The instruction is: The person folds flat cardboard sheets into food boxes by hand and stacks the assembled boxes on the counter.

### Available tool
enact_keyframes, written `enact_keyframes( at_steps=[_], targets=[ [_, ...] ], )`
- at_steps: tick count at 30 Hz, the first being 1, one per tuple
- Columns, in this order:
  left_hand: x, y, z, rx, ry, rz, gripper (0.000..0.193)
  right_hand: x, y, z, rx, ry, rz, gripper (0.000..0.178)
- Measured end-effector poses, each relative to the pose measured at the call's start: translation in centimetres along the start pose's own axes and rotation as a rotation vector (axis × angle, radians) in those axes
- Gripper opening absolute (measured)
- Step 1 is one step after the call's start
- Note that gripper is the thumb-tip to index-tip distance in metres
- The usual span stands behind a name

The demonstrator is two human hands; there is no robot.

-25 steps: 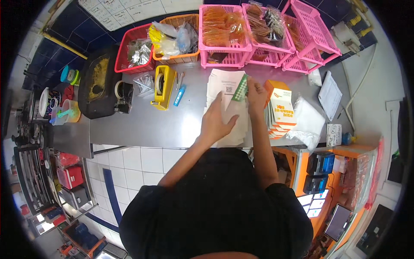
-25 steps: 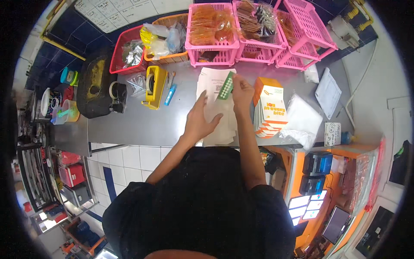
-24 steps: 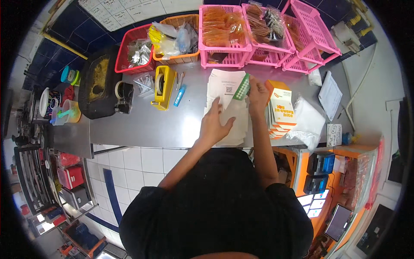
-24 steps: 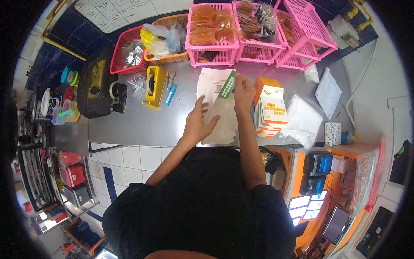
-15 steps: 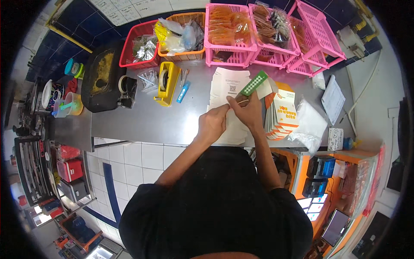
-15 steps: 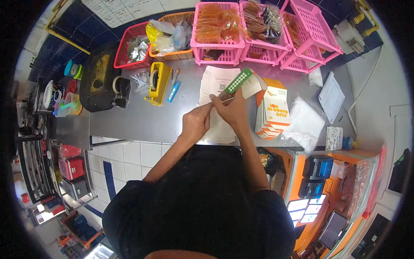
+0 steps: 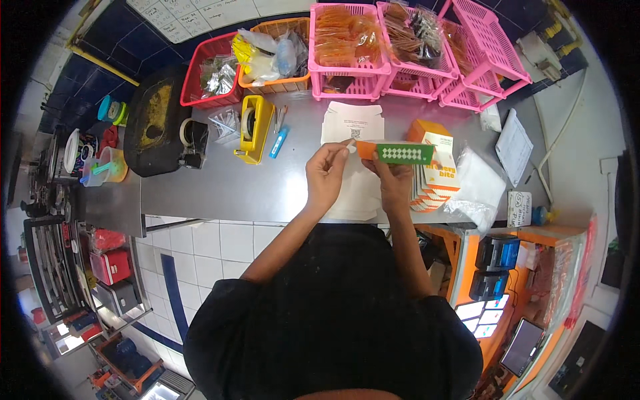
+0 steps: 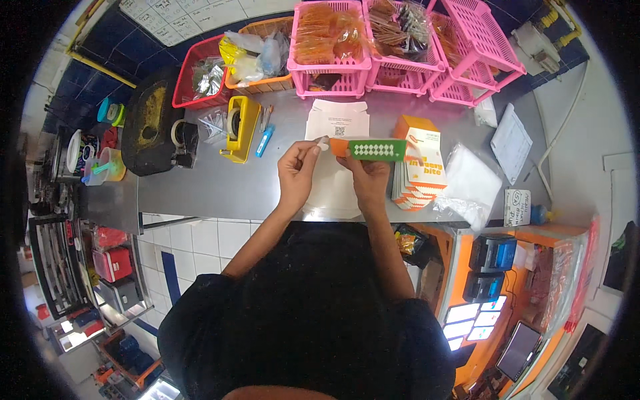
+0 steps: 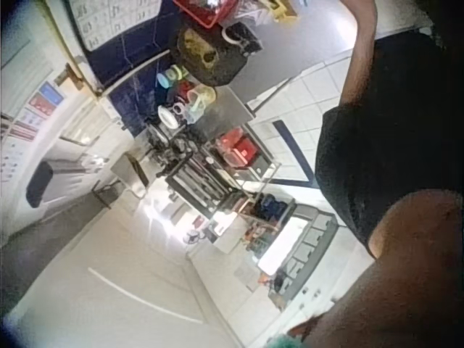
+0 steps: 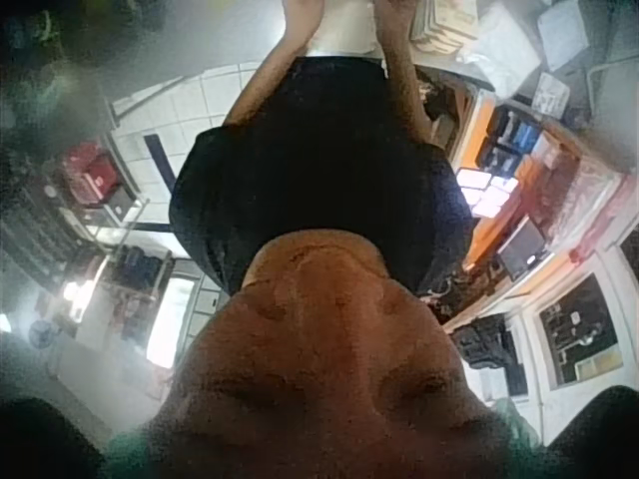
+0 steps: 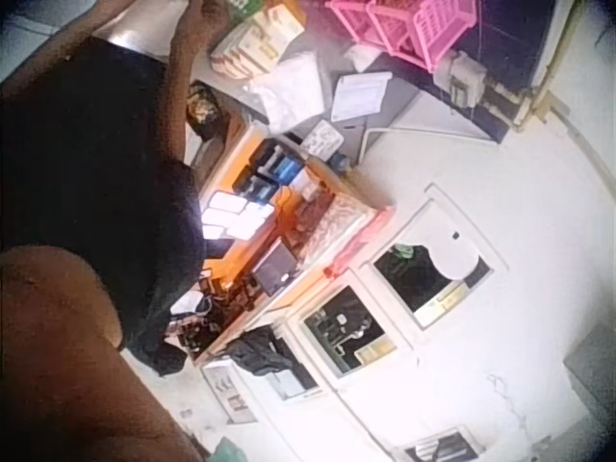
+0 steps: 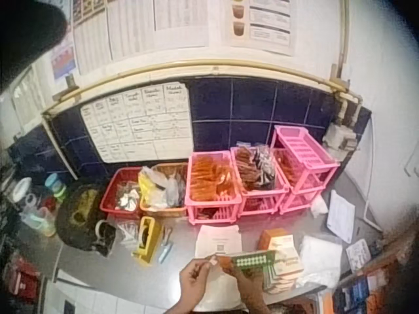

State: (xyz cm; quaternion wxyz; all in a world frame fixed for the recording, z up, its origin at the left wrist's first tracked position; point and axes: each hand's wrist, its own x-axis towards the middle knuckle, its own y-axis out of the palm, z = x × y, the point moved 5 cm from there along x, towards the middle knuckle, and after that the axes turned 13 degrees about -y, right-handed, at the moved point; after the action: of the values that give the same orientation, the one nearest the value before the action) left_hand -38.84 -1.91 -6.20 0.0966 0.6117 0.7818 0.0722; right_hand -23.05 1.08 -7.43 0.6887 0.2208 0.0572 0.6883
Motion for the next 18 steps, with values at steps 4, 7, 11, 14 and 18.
enact_keyframes(
  at_steps=[4, 7, 11, 14, 18],
  targets=[
    [0.2, 1.1, -0.6, 0.074, 0.027, 0.021, 0.011, -0.3, 0.3, 0.9, 0.062, -0.061, -0.063, 0.026],
    [0.1, 1.6, -1.0, 0.072, 0.059, 0.021, 0.012, -0.3, 0.4, 0.9, 0.002, -0.043, -0.058, 0.031],
    [0.0, 1.7, -1.4, 0.089, 0.078, 0.002, 0.012, -0.4, 0.6, 0.8, -0.024, -0.021, -0.032, 0.034],
    [0.1, 1.8, -1.6, 0.118, 0.106, -0.004, 0.013, -0.6, 0.5, 1.2, -0.061, -0.013, -0.067, 0.031],
    [-0.4, 2.6, -2.3, 0.346, 0.259, -0.005, 0.018, -0.8, 1.0, 1.6, -0.344, -0.125, 0.034, 0.02]
  ],
)
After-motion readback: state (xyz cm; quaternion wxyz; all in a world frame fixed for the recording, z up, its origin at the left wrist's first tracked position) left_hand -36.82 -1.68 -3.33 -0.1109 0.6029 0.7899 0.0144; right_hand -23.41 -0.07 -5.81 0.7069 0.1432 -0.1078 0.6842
